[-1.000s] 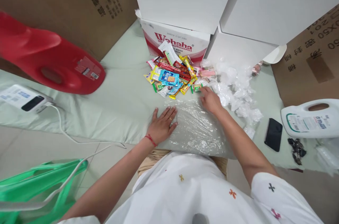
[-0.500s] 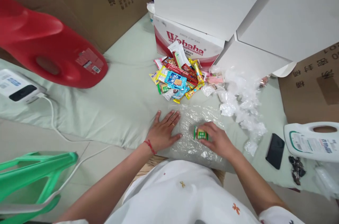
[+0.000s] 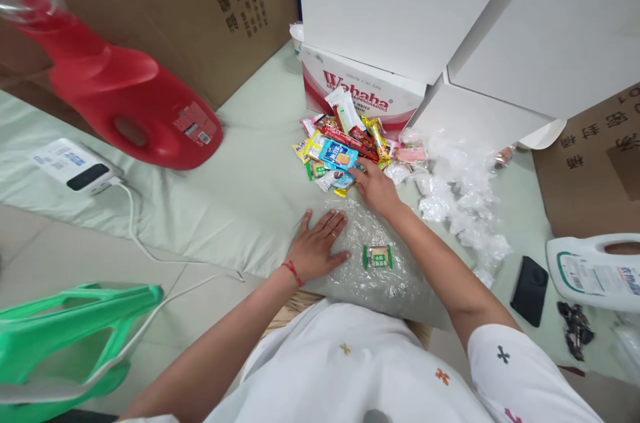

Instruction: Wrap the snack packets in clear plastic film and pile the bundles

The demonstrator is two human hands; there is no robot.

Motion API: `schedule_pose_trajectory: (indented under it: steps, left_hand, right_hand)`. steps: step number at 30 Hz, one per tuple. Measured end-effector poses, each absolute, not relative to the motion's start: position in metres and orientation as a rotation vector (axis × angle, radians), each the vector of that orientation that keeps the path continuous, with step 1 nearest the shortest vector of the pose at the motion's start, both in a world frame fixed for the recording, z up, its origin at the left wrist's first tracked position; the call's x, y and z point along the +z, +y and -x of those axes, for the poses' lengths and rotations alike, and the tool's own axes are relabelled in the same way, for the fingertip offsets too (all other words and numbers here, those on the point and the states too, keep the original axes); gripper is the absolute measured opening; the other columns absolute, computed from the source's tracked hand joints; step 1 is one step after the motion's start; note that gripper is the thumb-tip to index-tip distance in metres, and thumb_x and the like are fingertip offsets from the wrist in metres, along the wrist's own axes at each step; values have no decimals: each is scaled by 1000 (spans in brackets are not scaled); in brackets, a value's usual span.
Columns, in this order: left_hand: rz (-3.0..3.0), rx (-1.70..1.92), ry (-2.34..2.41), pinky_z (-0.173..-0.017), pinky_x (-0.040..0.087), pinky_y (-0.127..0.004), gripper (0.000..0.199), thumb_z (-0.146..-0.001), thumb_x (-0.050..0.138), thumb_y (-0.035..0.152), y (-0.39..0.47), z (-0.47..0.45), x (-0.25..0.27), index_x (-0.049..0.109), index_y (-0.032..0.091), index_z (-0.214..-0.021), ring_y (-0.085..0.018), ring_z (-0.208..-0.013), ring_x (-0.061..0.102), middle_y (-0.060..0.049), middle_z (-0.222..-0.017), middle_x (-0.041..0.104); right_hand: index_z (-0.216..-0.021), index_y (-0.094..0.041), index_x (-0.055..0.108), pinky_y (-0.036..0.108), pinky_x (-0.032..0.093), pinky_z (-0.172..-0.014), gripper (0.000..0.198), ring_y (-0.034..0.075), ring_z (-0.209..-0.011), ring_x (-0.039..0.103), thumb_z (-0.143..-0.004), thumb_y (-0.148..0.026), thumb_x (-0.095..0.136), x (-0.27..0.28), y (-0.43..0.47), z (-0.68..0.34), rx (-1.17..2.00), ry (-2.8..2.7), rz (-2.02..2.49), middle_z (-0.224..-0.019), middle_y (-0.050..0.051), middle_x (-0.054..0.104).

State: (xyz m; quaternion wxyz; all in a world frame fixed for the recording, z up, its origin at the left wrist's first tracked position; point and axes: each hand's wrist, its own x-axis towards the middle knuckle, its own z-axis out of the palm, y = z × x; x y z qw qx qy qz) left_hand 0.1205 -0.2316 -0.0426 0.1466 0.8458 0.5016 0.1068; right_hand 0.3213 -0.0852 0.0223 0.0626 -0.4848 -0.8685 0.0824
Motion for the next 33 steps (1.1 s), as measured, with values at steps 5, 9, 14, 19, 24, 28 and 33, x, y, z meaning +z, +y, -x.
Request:
schedule_pose_trajectory:
  steps: [5,9,14,19,24,28,33]
  left_hand:
    - [-2438,340,1422,-129,-1,-64,78,-98,42,68,-232,-119,-44,31,26,-163,-31,-156,33,-10,-166,38]
    - [-2416,366,1410,-129,-4,-64,78,-99,42,67,-232,-118,-45,29,25,-164,-29,-157,30,-8,-167,36]
    - [-2394,384,1404,-129,-5,-64,75,-100,43,64,-232,-118,-44,31,26,-163,-30,-157,30,-9,-167,35]
    - [-2388,403,1406,-130,-4,-63,73,-100,44,63,-232,-118,-45,33,27,-163,-31,-156,32,-8,-167,36]
    - [-2381,428,1405,-130,-3,-62,73,-100,45,61,-232,-118,-44,33,27,-163,-30,-156,33,-8,-166,38]
    - [-2384,429,1402,-129,-4,-63,72,-100,46,59,-232,-118,-44,33,25,-163,-30,-156,32,-9,-166,38]
    - [-2423,432,1407,-129,0,-63,72,-99,47,61,-232,-118,-44,36,27,-162,-31,-155,35,-10,-165,41]
  right_hand:
    - [-133,-25,66,35,49,-95,38,28,-124,55,-107,-25,39,0,-88,-325,252,-2798,1382,-137,11,62]
    - [-136,-20,64,35,48,-98,38,26,-123,56,-104,-26,45,10,-100,-359,326,-2727,1358,-141,12,60]
    - [-151,-16,52,52,35,-114,52,36,-138,42,-101,-29,48,32,-66,-400,-26,-2558,1662,-154,14,52]
    - [-153,-3,45,51,32,-119,60,37,-147,36,-98,-27,49,10,-73,-454,-107,-2637,1930,-161,23,41]
    - [-139,-15,63,53,38,-115,50,36,-139,47,-100,-43,49,5,-108,-481,45,-2710,1812,-150,18,56]
    - [-133,-20,68,49,46,-105,41,34,-127,53,-102,-32,43,29,-74,-461,-58,-2529,1797,-141,13,63]
    - [-142,-22,61,39,52,-82,47,34,-122,52,-97,-18,46,38,-5,-430,-174,-2615,2038,-145,14,59]
